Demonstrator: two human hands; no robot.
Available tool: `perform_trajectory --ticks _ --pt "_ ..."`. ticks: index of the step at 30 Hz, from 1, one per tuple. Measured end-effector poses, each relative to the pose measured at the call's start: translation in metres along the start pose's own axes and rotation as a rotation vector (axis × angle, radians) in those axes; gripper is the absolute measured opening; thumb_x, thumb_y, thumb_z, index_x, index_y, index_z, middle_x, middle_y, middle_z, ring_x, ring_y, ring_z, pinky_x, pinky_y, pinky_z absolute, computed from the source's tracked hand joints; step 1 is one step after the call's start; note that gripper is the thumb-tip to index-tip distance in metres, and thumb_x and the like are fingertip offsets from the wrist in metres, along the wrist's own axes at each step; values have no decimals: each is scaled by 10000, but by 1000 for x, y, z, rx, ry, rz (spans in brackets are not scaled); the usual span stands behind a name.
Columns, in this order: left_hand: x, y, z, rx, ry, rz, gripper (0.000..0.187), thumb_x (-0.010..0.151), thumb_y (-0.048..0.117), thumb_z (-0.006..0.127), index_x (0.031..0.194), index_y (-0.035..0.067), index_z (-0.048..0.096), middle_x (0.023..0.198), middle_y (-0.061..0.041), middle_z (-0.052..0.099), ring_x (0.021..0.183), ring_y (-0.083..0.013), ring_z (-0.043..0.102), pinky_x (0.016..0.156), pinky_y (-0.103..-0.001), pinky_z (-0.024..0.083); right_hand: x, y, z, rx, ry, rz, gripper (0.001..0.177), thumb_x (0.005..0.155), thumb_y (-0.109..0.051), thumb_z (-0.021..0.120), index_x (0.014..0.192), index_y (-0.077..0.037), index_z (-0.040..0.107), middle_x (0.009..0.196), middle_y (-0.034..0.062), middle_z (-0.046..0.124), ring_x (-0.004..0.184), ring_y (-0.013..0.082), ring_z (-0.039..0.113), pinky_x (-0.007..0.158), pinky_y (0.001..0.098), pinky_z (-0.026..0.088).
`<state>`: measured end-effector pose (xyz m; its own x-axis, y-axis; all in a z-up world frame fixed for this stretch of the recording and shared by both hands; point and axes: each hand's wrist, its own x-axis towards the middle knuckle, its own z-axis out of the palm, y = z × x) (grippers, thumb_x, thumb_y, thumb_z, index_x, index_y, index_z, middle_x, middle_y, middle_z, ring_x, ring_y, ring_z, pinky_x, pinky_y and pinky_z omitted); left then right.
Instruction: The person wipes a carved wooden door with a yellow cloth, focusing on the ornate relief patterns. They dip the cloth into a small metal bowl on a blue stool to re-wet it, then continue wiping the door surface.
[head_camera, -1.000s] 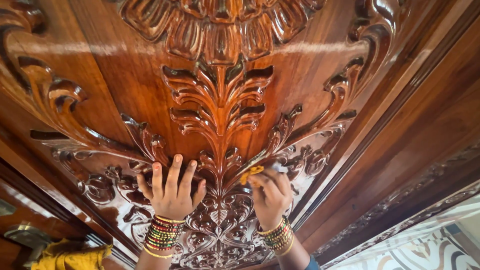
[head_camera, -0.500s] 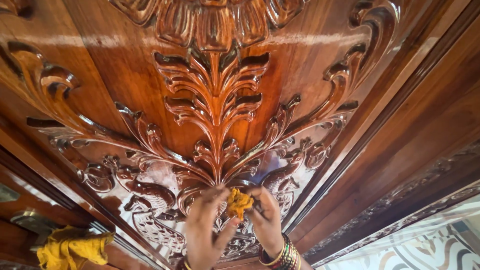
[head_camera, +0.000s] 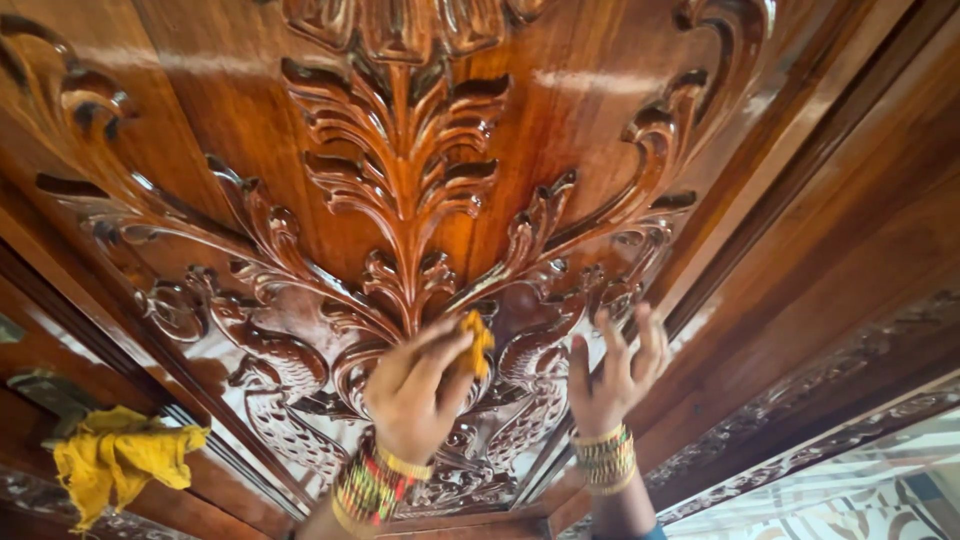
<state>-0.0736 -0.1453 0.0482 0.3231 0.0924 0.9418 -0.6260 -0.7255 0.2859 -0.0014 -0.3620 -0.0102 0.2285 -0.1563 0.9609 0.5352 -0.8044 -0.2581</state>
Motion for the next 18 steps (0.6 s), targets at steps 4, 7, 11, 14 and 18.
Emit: perform_trajectory --ticks 4,7,11,14,18 --pt "43 3 24 117 40 230 305 875 56 777 1174 96 731 1211 -90 696 1079 -262 703 888 -356 578 -18 46 26 -114 -80 -41 473 1004 -375 634 1390 -102 619 1634 251 327 1534 484 245 1262 608 175" --pt "56 2 41 132 -30 305 283 904 12 762 1184 27 725 1235 -99 665 1143 -283 686 948 -370 573 -35 71 39 -131 -84 -77 485 1046 -439 551 1392 -108 626 1656 256 304 1564 488 206 1290 615 122" --pt "49 3 45 173 -57 314 324 828 147 799 1107 0 726 1216 -127 635 1136 -339 650 948 -409 551 -52 84 43 -181 -70 -114 424 1041 -439 524 1312 -156 685 1631 271 320 1536 479 257 1276 584 139" --pt "39 1 51 161 -47 252 263 847 118 806 1085 30 738 1194 -103 642 1108 -312 654 928 -401 544 -63 90 50 -208 -99 -120 444 1057 -422 520 1344 -129 690 1619 303 316 1530 421 330 1284 591 124" --pt "28 -12 53 145 3 213 199 870 1 765 1065 41 767 1160 -75 676 1059 -250 683 896 -346 570 -70 93 53 -232 -93 -169 468 1041 -410 519 1360 -108 680 1603 302 334 1519 445 315 1264 580 91"
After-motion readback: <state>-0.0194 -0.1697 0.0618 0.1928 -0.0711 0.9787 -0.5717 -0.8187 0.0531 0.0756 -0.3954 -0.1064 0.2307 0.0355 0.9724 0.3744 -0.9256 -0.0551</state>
